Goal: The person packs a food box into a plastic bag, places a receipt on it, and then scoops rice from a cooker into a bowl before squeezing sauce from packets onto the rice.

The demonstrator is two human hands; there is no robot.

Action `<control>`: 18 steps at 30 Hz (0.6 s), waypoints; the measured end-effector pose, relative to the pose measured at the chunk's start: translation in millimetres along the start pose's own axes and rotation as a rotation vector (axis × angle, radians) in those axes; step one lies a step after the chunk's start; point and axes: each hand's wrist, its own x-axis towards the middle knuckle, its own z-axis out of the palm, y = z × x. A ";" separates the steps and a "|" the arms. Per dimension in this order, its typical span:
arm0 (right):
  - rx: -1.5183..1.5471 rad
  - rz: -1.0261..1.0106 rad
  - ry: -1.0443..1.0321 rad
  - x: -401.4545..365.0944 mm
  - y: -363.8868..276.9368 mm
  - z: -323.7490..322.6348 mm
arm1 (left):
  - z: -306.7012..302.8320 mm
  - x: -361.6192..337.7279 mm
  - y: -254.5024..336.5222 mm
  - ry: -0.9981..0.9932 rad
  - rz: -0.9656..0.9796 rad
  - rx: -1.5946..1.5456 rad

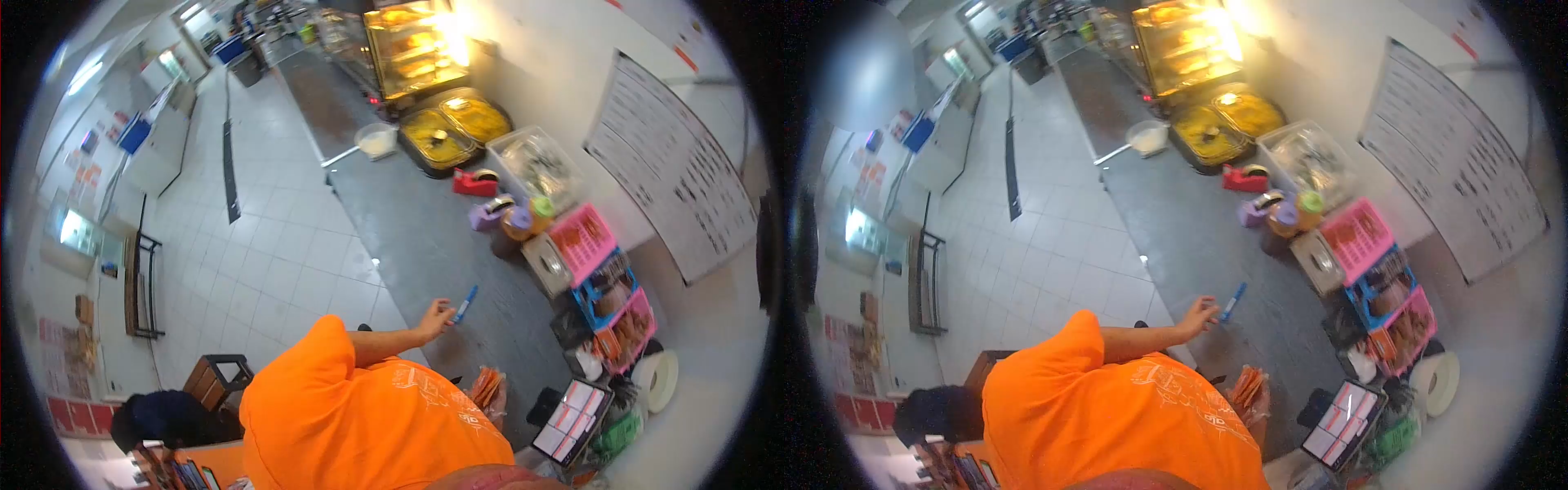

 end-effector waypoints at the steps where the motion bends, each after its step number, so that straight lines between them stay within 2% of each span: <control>1: -0.030 0.018 -0.034 13.5 10.7 24.0 | -41.6 -4.1 9.6 0.071 0.021 -0.045; 3: -0.089 0.053 -0.103 45.0 37.1 77.5 | -123.8 -17.5 30.1 0.200 0.047 -0.136; 4: -0.135 0.075 -0.150 66.0 59.3 121.8 | -194.6 -27.2 52.9 0.278 0.075 -0.210; 6: -0.180 0.112 -0.223 98.7 91.4 181.4 | -272.4 -34.6 71.9 0.371 0.112 -0.302; 11: -0.100 0.193 -0.549 187.2 174.1 313.9 | -426.0 -43.0 91.4 0.550 0.123 -0.420; 12: -0.119 0.158 -0.352 183.1 190.7 353.2 | -448.1 -42.8 98.8 0.571 0.118 -0.456; 15: -0.162 0.213 -0.443 235.2 228.4 401.7 | -509.1 -31.6 129.8 0.516 0.135 -0.581; 16: -0.158 0.219 -0.410 242.5 239.2 422.1 | -529.1 -21.3 144.3 0.487 0.144 -0.600; 18: -0.109 0.315 -0.491 279.4 255.1 447.9 | -582.1 6.1 175.2 0.436 0.185 -0.656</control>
